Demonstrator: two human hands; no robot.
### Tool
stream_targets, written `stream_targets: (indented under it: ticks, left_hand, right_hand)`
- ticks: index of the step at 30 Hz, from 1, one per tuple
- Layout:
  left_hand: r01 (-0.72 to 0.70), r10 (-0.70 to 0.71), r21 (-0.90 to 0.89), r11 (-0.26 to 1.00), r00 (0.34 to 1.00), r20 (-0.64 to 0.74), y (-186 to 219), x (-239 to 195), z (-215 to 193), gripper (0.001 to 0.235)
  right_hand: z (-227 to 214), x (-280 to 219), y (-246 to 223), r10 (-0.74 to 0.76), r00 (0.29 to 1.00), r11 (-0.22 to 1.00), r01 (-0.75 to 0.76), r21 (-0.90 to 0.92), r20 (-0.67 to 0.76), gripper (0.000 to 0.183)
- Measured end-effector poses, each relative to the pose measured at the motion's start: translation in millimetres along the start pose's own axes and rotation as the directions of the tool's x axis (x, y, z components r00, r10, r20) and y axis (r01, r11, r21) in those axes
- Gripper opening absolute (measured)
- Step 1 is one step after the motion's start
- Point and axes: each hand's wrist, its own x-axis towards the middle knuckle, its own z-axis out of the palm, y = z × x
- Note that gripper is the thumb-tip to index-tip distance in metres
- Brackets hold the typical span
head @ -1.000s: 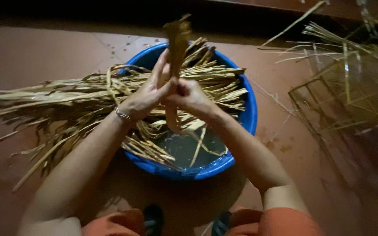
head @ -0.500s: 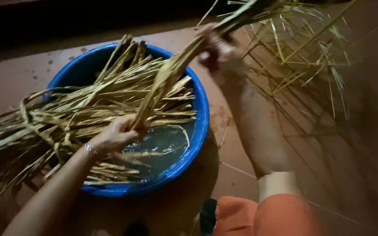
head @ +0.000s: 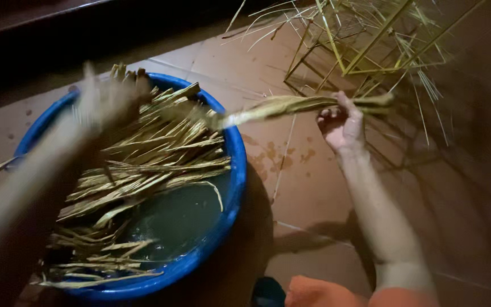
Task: The person submerges a large bundle of dried plant strips into a blue basin filled with water. They repeatedly press, squeeze, and agitate the material to ensure it is fully saturated, occasionally lifting and rearranging the strips within the basin.
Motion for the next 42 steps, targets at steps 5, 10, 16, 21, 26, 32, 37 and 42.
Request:
stream_targets:
  ticks: [5,10,16,21,26,32,37,42]
  left_hand:
    - [-0.182,0.347,0.513,-0.839,0.546,0.763,-36,2,119,0.072]
    - [-0.127,-0.232,-0.195,-0.973,0.519,0.823,-148,-71,100,0.068]
    - [-0.279,-0.285,-0.098,-0.955,0.779,0.559,-168,-114,-43,0.051]
    - [-0.241,-0.139,0.252,-0.937,0.921,0.365,-160,-122,-137,0.053]
    - [-0.244,-0.079,0.176,-0.954,0.767,0.636,-144,-87,-217,0.040]
    - [-0.235,0.233,0.493,-0.838,0.663,0.711,-112,-100,-216,0.034]
    - [-0.013,0.291,0.443,-0.897,0.736,0.611,-105,-111,-221,0.070]
    - [-0.032,0.117,0.270,-0.962,0.849,0.516,-109,-142,-247,0.068]
  right_hand:
    - [-86,60,34,-0.005,0.988,0.988,0.030,0.154,-0.157,0.011]
    - [-175,111,138,-0.088,0.995,0.995,0.085,-0.048,-0.056,0.025]
    - [-215,118,185,-0.013,0.982,0.998,0.000,-0.068,-0.189,0.036]
    - [-201,131,151,-0.076,0.980,0.995,0.087,0.052,-0.186,0.035]
    - [-190,70,164,0.204,0.978,0.972,-0.196,-0.127,0.053,0.048]
    - [-100,10,162,0.295,0.946,0.714,-0.311,-0.627,-0.135,0.019]
    - [18,-41,186,0.153,0.939,0.486,0.198,-0.851,0.307,0.022]
    - [96,-94,250,0.239,0.490,-0.135,0.872,-0.471,0.838,0.043]
